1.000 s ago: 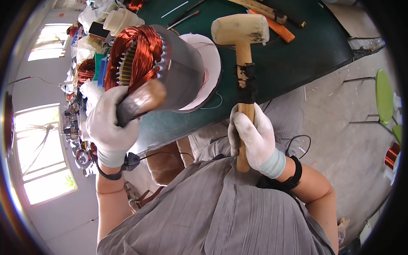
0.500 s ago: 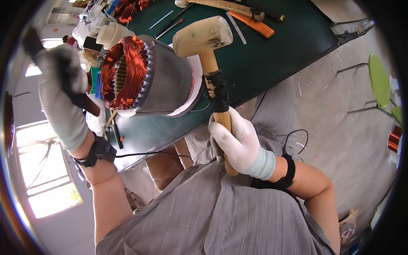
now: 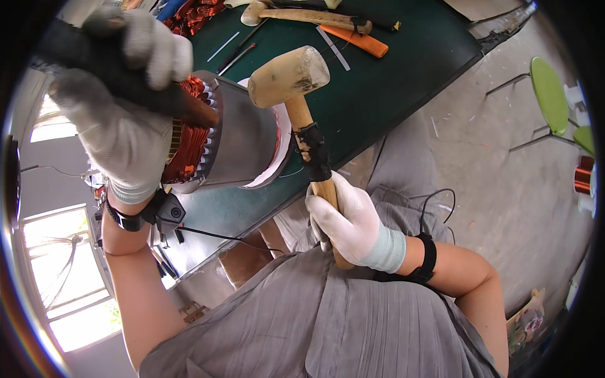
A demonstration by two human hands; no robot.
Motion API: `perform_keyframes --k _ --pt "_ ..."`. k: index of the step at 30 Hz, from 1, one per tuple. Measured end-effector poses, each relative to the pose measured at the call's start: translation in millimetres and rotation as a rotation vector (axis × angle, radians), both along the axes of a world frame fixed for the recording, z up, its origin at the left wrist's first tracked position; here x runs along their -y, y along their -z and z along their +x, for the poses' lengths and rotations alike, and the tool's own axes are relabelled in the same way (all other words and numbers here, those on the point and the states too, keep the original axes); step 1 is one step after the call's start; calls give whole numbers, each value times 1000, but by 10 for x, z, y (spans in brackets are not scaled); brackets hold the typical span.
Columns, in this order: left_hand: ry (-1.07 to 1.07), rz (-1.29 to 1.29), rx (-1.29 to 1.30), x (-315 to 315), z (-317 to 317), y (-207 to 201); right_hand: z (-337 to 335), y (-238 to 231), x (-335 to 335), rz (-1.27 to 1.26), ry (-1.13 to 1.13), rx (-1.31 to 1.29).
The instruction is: Assembling and shaping the copper wire windings of a motor stator using a mold and mallets.
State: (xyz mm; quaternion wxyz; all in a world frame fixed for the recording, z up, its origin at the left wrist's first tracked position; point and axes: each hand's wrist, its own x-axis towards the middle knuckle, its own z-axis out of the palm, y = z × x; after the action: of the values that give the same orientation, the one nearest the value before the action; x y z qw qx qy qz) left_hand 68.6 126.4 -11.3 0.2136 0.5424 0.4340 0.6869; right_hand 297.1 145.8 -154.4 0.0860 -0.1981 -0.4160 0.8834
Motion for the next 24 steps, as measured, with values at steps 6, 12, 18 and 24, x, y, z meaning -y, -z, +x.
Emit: perform_keyframes --k 6,12,18,24 --pt "335 -56 -109 135 -312 71 24 -1 -42 60 -44 74" --pt "412 14 -246 24 -313 64 39 -84 -205 -10 133 -19" --pt "-88 144 -310 -127 -12 89 -48 274 6 437 0 -256" --pt "-124 130 0 -128 109 116 -132 20 -150 -12 357 -291"
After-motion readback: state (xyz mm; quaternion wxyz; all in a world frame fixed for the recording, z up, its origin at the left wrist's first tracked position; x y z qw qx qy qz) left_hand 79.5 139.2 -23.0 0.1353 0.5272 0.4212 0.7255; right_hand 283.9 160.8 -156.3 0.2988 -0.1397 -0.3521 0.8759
